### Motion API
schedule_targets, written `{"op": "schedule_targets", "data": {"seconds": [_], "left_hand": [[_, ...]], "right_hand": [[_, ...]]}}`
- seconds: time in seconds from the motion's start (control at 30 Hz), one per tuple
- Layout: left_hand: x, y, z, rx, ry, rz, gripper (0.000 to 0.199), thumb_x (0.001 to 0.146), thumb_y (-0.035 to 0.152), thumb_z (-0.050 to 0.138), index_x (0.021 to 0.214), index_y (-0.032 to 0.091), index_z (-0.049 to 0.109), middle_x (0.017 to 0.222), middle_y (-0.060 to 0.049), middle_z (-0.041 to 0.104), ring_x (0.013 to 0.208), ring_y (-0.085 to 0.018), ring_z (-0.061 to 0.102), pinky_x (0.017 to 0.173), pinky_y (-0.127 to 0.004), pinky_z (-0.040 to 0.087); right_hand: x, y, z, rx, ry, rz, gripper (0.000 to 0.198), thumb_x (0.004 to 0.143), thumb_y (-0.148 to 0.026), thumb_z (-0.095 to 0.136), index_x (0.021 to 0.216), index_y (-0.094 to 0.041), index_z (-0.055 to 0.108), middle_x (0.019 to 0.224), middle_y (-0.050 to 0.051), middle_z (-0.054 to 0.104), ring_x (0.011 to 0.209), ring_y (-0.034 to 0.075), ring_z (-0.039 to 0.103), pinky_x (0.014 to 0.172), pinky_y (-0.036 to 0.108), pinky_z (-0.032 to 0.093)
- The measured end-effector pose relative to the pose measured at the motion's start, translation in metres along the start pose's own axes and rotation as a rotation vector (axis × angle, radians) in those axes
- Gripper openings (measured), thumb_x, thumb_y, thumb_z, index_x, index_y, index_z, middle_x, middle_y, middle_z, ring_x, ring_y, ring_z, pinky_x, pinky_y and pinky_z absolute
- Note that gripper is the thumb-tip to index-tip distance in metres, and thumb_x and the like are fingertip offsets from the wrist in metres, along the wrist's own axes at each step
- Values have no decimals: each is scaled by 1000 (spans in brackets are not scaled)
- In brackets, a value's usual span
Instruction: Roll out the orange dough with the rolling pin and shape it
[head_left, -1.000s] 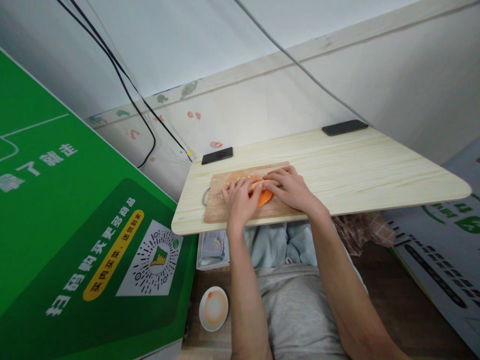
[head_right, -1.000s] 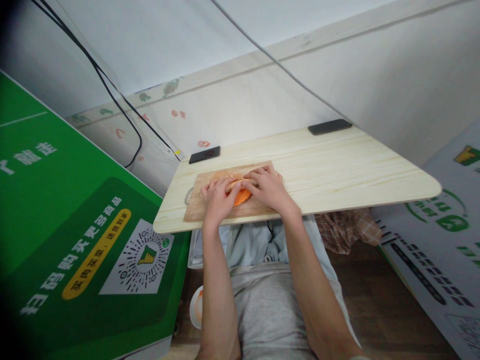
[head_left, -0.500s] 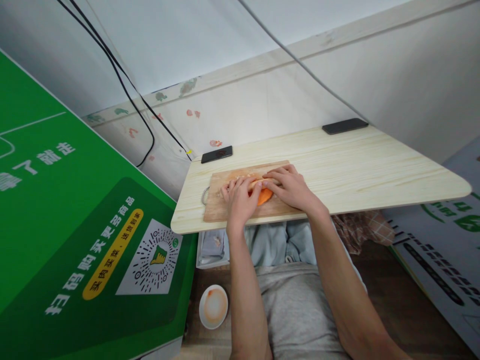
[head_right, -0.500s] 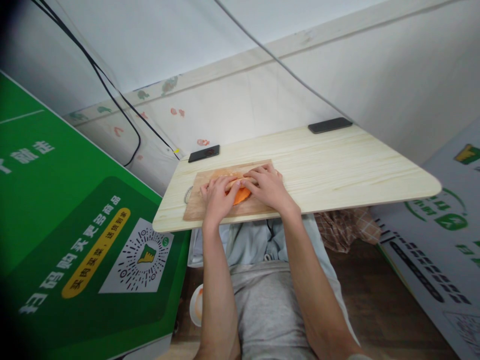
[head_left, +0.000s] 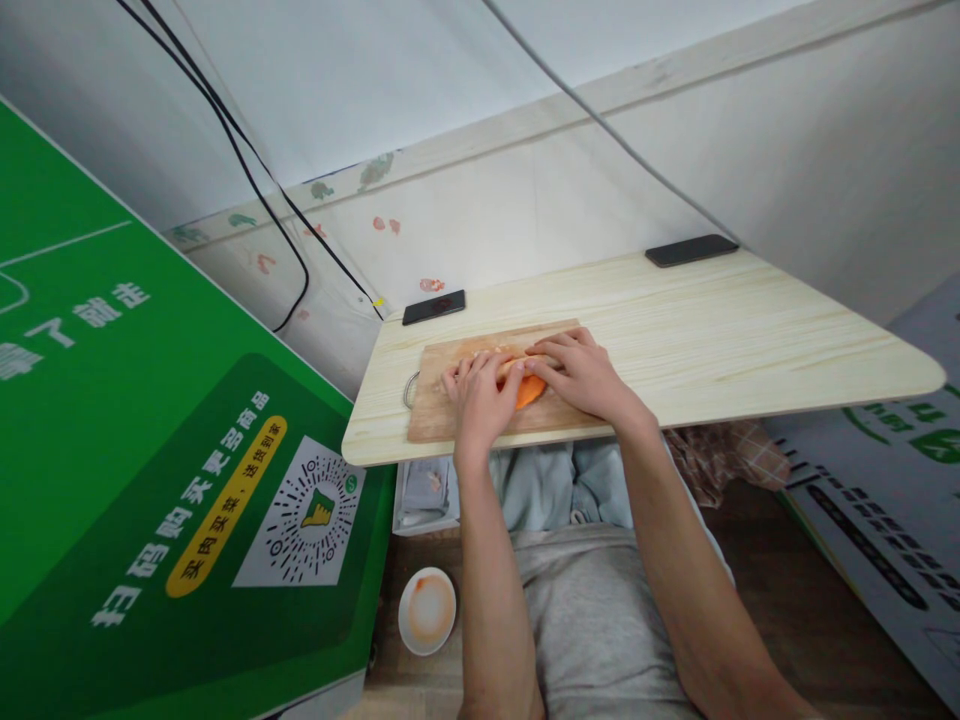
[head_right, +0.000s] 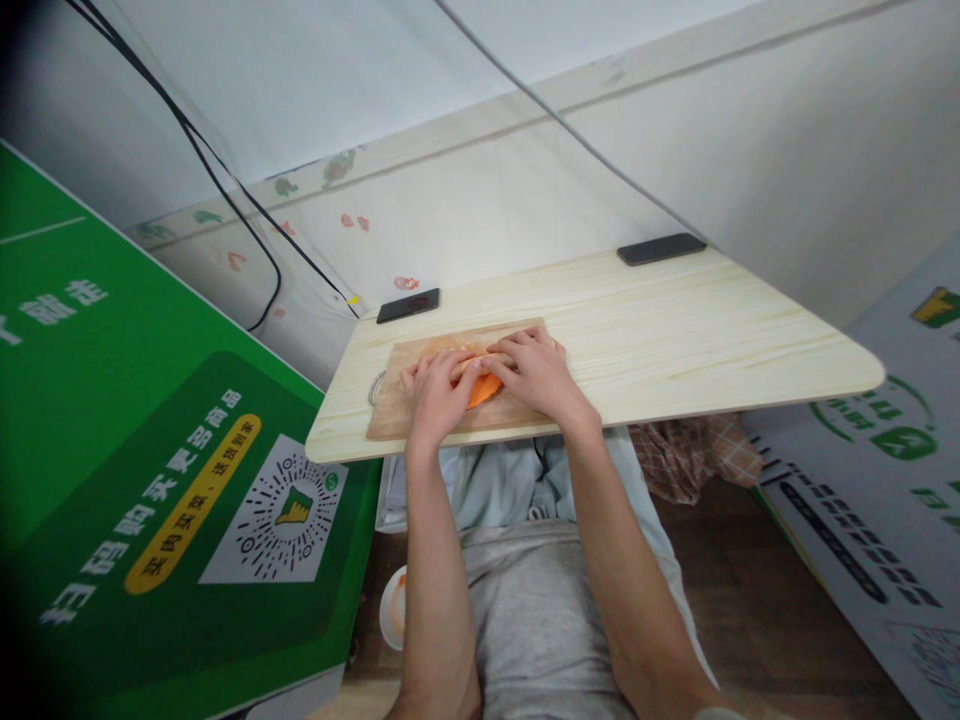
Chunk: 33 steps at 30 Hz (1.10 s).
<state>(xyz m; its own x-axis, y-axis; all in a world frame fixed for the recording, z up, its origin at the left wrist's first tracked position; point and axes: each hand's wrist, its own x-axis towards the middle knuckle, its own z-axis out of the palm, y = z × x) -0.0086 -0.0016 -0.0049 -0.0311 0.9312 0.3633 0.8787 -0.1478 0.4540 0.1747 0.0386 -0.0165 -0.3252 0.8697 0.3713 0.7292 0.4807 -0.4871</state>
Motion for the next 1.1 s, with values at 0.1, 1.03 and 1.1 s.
{"op": "schedule_targets", "data": {"seconds": [0.1,1.03,1.1], "left_hand": [[0,0,0,1,-3,-2,21,112,41,64,117,31,82,138,-2,81,129,-29,66,117,-52,35],[1,0,2,16,-1,-1,25,113,44,60,118,31,81,135,-3,82,128,-29,65,119,-51,35],[1,0,2,19,-5,-5,25,113,44,61,118,31,81,135,-3,82,128,-29,65,118,-51,35]], "right_hand": [[0,0,0,4,3,3,43,111,-51,55,132,-25,83,137,13,79,134,41,56,113,62,49],[-1,2,2,19,26,-10,41,111,-51,55,127,-27,84,136,12,79,133,41,56,113,64,48],[-1,2,2,21,27,-13,41,111,-51,56,127,-27,84,135,12,79,134,40,56,113,63,48]]}}
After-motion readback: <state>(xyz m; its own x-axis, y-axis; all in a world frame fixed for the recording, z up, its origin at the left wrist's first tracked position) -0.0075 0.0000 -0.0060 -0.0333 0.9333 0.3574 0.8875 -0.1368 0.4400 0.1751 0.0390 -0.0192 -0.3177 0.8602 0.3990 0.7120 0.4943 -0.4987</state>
